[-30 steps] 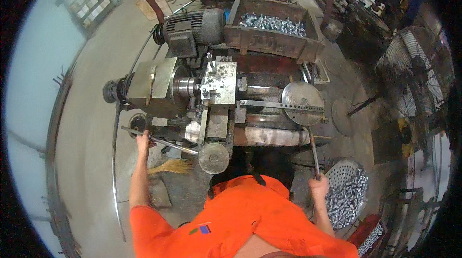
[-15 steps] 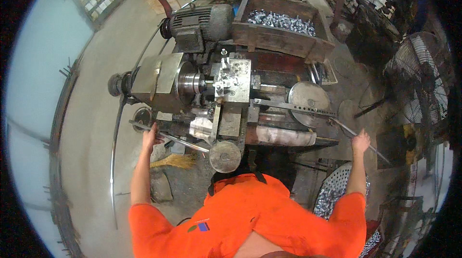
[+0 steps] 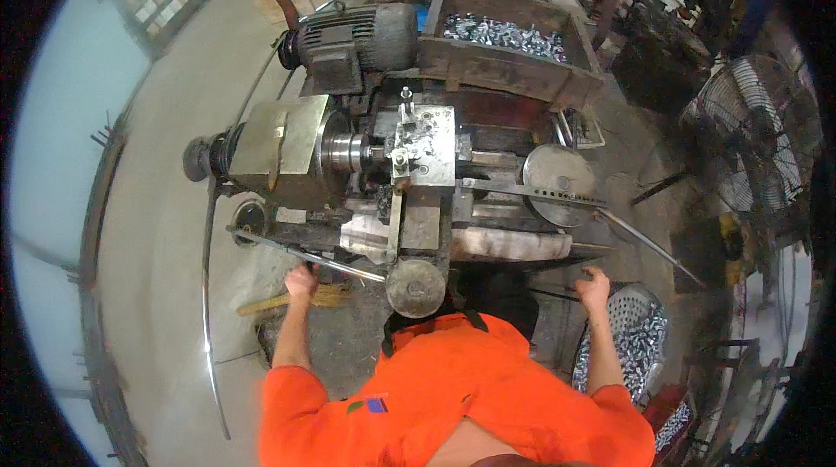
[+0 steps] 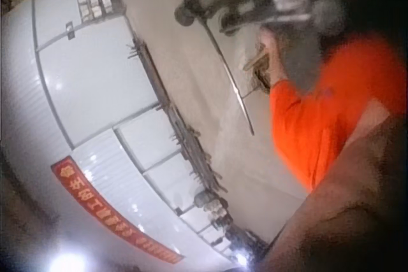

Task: The person operates a metalworking machine, repeatedly inserting small metal pieces into the machine and using a long metal rod to manipulate the mechanism. The person removes processed pieces and places them into a nearby container.

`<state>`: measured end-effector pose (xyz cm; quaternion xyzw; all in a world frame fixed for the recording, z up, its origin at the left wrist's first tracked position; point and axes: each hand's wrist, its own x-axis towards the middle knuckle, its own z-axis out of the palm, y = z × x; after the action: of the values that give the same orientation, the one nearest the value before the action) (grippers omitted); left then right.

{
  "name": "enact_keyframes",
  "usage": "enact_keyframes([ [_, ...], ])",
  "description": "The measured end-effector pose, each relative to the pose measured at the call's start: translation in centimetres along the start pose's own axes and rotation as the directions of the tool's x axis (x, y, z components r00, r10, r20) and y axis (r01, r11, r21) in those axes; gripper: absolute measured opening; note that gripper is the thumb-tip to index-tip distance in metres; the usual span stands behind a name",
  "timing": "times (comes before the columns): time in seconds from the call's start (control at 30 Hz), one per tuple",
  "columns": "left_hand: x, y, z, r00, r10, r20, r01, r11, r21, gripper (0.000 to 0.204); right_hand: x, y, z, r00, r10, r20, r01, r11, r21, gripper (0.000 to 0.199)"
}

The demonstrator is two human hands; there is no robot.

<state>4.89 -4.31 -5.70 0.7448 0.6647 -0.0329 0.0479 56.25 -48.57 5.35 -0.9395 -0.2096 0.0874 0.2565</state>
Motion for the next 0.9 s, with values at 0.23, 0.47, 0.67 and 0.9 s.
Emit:
enact_keyframes([
  [0.23, 0.4, 0.3, 3.6, 0.985, 0.143, 0.099, -0.135, 0.987, -0.084, 0.044, -0.2, -4.7, -1.3, 0.985, -0.157, -0.07, 0.155, 0.987, -0.042, 0.035],
  [0.47, 1.2, -3.3, 1.3, 0.961, 0.247, 0.123, -0.259, 0.961, 0.092, 0.054, 5.1, -16.8, -5.4, 0.854, -0.499, -0.149, 0.511, 0.858, 0.049, 0.031],
  [0.67, 0.0, -4.9, -12.3, 0.976, 0.202, 0.08, -0.179, 0.955, -0.237, 0.04, 5.6, -34.6, -2.0, 0.56, -0.826, -0.068, 0.793, 0.511, 0.331, 0.032],
  [0.9, -4.9, -11.6, -24.8, 0.809, -0.039, -0.587, -0.167, 0.942, -0.293, 0.032, 4.0, -46.2, 7.5, 0.388, -0.897, 0.21, 0.879, 0.429, 0.209, 0.021],
])
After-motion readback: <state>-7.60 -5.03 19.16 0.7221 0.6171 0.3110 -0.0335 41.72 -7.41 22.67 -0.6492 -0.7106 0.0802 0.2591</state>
